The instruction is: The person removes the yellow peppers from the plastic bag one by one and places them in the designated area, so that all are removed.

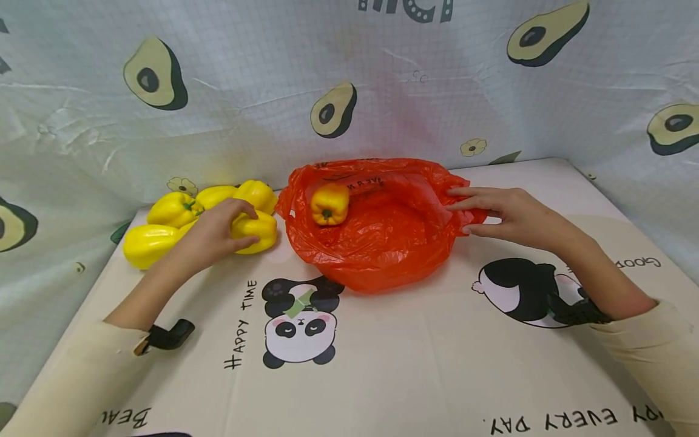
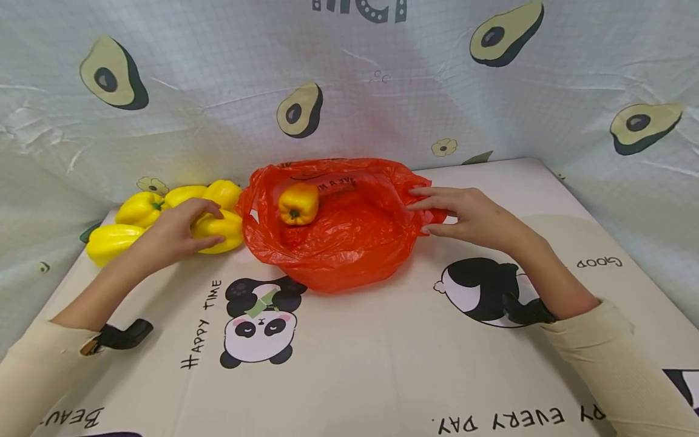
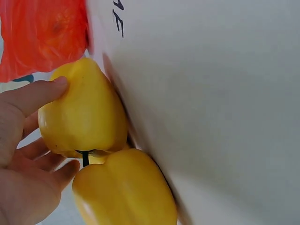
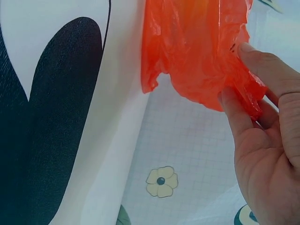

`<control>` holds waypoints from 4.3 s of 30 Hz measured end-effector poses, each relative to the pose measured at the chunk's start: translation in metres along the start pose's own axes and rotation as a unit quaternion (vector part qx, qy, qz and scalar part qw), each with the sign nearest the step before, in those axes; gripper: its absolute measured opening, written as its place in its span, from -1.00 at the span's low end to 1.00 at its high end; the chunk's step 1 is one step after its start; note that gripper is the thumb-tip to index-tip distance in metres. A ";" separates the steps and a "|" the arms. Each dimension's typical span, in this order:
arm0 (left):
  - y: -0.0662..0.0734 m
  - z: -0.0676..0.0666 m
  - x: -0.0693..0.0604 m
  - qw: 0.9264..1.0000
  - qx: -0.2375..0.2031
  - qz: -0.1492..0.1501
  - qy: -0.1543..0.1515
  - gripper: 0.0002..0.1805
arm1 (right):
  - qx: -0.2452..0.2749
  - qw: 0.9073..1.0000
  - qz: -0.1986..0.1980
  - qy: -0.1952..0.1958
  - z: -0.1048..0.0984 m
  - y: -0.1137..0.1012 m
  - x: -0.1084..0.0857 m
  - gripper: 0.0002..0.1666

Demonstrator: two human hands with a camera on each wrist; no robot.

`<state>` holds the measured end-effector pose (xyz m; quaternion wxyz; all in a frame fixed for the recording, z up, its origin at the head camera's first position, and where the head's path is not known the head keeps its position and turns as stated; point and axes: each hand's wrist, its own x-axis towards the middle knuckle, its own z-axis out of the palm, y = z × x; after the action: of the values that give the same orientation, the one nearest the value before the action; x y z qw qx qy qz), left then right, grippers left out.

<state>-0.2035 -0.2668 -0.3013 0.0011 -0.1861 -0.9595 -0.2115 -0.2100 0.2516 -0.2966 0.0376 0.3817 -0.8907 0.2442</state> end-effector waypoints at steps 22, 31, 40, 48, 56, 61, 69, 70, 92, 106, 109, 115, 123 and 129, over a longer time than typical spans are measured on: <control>0.093 -0.038 0.021 0.995 0.041 0.079 0.043 -0.60 | -0.024 0.998 0.012 -0.050 -0.004 -0.004 0.004 -0.47; 0.137 -0.034 0.057 0.983 0.082 0.154 -0.051 -0.67 | -0.053 0.996 -0.009 -0.075 -0.014 -0.009 0.009 -0.42; 0.162 -0.023 0.107 0.960 0.114 0.120 -0.224 -0.66 | -0.060 0.994 -0.011 -0.086 -0.021 -0.019 0.014 -0.39; 0.188 -0.017 0.143 0.920 0.160 0.023 -0.357 -0.49 | -0.053 0.995 -0.039 -0.074 -0.026 -0.029 0.019 -0.36; 0.196 -0.007 0.163 0.876 0.252 -0.068 -0.407 -0.46 | -0.043 0.995 -0.037 -0.078 -0.029 -0.035 0.020 -0.35; 0.186 0.001 0.178 0.882 0.233 -0.122 -0.392 -0.46 | -0.035 0.995 -0.039 -0.083 -0.028 -0.039 0.020 -0.36; 0.141 0.028 0.211 0.875 0.176 -0.243 -0.380 -0.40 | -0.032 0.995 -0.045 -0.084 -0.026 -0.042 0.017 -0.37; 0.140 0.027 0.209 0.874 0.160 -0.260 -0.379 -0.40 | -0.033 0.995 -0.043 -0.084 -0.026 -0.042 0.017 -0.37; 0.115 0.012 0.178 0.899 0.026 -0.089 -0.428 -0.26 | -0.026 0.995 -0.034 -0.094 -0.016 -0.037 0.015 -0.39; 0.116 0.019 0.177 0.919 0.075 -0.045 -0.383 -0.27 | -0.025 0.995 -0.026 -0.096 -0.016 -0.037 0.013 -0.40; 0.117 0.021 0.175 0.926 0.085 -0.029 -0.367 -0.29 | -0.022 0.995 -0.028 -0.097 -0.016 -0.037 0.014 -0.40; 0.121 0.015 0.167 0.931 0.059 0.060 -0.355 -0.32 | -0.019 0.994 -0.026 -0.100 -0.016 -0.038 0.014 -0.39; 0.143 -0.005 0.139 0.915 -0.013 0.176 -0.362 -0.34 | -0.034 0.993 -0.018 -0.108 -0.016 -0.035 0.015 -0.38; 0.156 -0.030 0.106 0.922 -0.005 0.223 -0.318 -0.34 | -0.035 0.994 -0.005 -0.107 -0.014 -0.032 0.012 -0.39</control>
<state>-0.2485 -0.1102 -0.2020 -0.2575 -0.4530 -0.8420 -0.1398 -0.1975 0.2313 -0.2682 -0.0431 0.4084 -0.8957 0.1704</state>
